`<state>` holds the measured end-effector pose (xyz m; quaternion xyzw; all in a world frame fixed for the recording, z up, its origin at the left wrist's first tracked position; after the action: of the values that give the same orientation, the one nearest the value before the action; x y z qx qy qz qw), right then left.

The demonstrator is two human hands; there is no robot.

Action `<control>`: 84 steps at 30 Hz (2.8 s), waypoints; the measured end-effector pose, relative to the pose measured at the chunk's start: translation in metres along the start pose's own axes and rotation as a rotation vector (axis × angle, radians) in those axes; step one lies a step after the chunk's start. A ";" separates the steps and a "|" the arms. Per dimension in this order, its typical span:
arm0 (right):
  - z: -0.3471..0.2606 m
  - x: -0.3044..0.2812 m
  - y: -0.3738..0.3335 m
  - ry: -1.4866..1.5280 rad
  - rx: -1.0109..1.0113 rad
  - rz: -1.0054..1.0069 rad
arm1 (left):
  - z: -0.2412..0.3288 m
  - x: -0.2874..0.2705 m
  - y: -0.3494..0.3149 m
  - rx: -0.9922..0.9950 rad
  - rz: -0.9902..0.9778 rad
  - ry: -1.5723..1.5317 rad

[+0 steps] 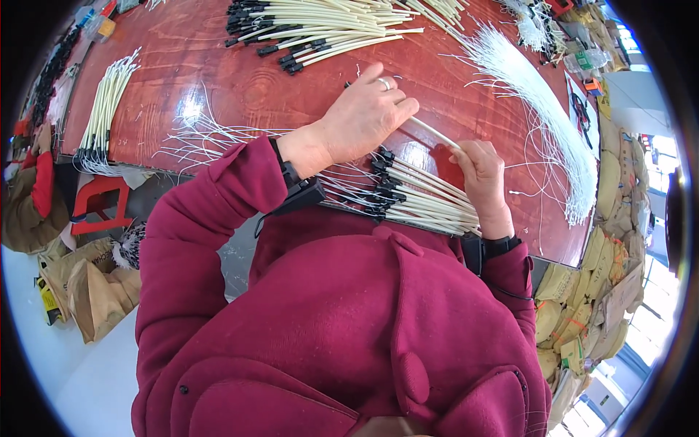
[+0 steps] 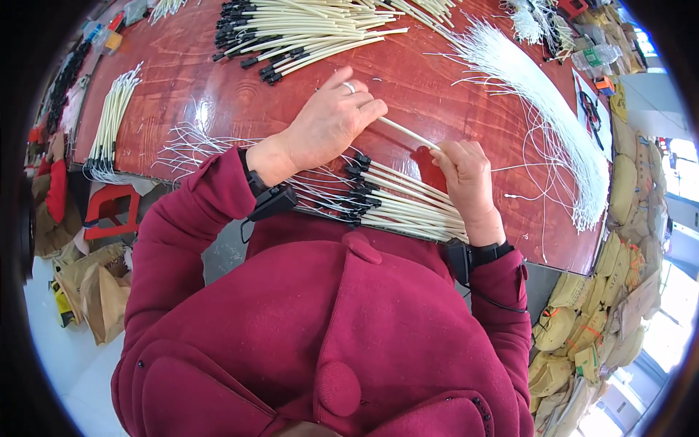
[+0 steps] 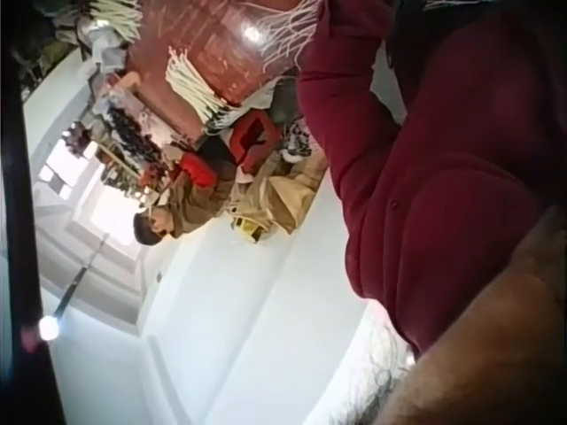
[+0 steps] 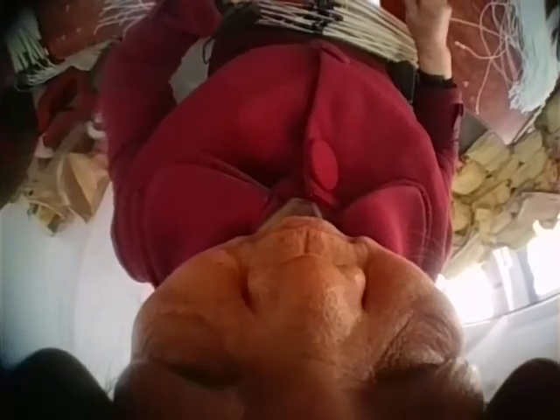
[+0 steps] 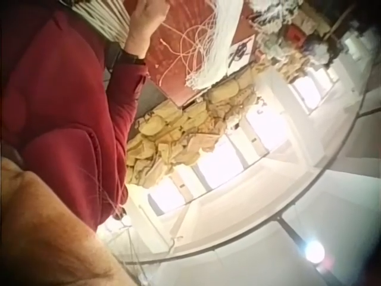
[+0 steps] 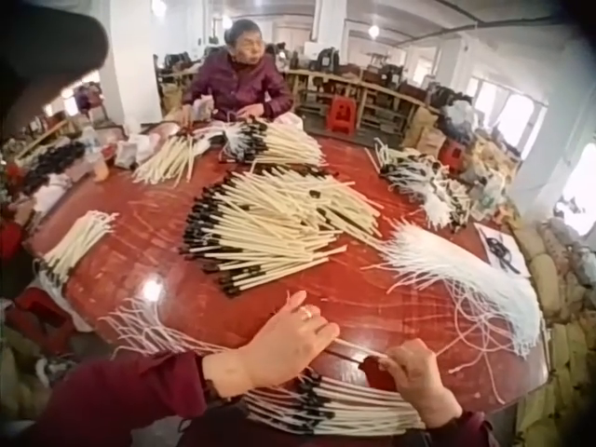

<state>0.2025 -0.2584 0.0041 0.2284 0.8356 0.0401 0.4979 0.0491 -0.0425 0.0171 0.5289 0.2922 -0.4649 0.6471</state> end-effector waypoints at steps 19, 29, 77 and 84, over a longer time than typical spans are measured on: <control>-0.003 -0.019 -0.009 0.025 -0.020 -0.007 | -0.042 -0.032 -0.047 -0.461 0.290 -0.289; 0.003 -0.077 -0.051 -0.015 -0.031 -0.078 | -0.157 -0.140 -0.221 -0.975 0.376 0.475; 0.039 -0.044 -0.048 -0.273 0.064 -0.022 | -0.024 0.009 -0.026 -0.109 -0.303 0.012; 0.038 -0.040 -0.061 -0.265 0.041 -0.098 | -0.033 0.010 -0.027 -0.151 -0.264 0.002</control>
<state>0.2297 -0.3355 -0.0005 0.2006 0.7732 -0.0319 0.6007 0.0319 -0.0137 -0.0120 0.4362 0.3941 -0.5219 0.6181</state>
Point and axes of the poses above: each hand's wrist, its own y-axis towards the middle knuckle, its own x-axis out of the palm, z = x × y, the point moved 2 cm from there along y, towards the middle knuckle, and after that the axes turned 4 degrees about -x, right-handed, at the moved point
